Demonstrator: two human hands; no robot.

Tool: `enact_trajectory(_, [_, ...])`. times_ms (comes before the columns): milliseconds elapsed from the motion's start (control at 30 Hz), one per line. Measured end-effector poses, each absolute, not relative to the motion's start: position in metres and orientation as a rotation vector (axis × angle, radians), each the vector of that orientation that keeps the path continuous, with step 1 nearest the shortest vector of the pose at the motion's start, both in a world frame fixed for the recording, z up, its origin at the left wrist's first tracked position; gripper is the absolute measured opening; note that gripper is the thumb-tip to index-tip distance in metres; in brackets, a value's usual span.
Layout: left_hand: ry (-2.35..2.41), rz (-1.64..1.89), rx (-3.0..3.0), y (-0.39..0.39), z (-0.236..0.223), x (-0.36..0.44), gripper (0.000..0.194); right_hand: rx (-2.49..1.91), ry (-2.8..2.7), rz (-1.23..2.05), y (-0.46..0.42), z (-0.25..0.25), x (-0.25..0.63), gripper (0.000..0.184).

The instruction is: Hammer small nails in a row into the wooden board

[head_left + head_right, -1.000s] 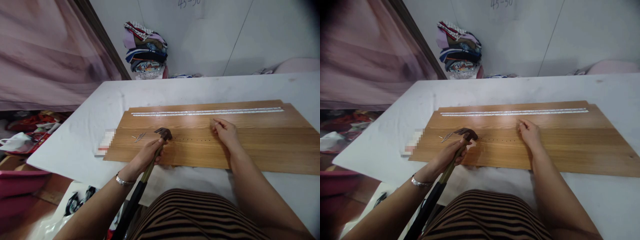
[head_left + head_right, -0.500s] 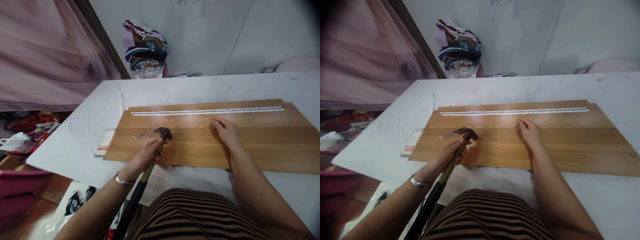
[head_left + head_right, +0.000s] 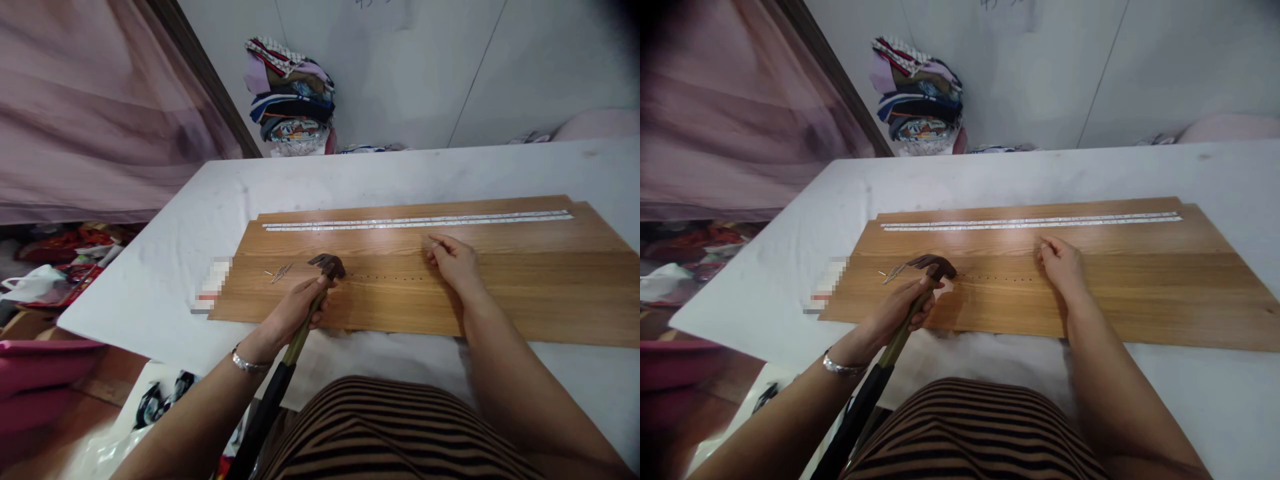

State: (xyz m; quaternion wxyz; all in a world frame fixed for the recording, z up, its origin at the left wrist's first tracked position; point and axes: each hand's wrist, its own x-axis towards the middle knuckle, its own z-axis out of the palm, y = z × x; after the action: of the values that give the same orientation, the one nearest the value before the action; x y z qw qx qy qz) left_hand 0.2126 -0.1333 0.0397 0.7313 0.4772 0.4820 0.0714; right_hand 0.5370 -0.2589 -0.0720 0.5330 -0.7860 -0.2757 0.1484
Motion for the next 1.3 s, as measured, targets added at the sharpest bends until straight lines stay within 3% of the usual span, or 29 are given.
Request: enact_trajectory(1300, [1.095,0.157,1.039,-0.135,0.044,0.214,0.049,-1.887,-0.661,0.357,-0.259,-0.062,0.532,0.040])
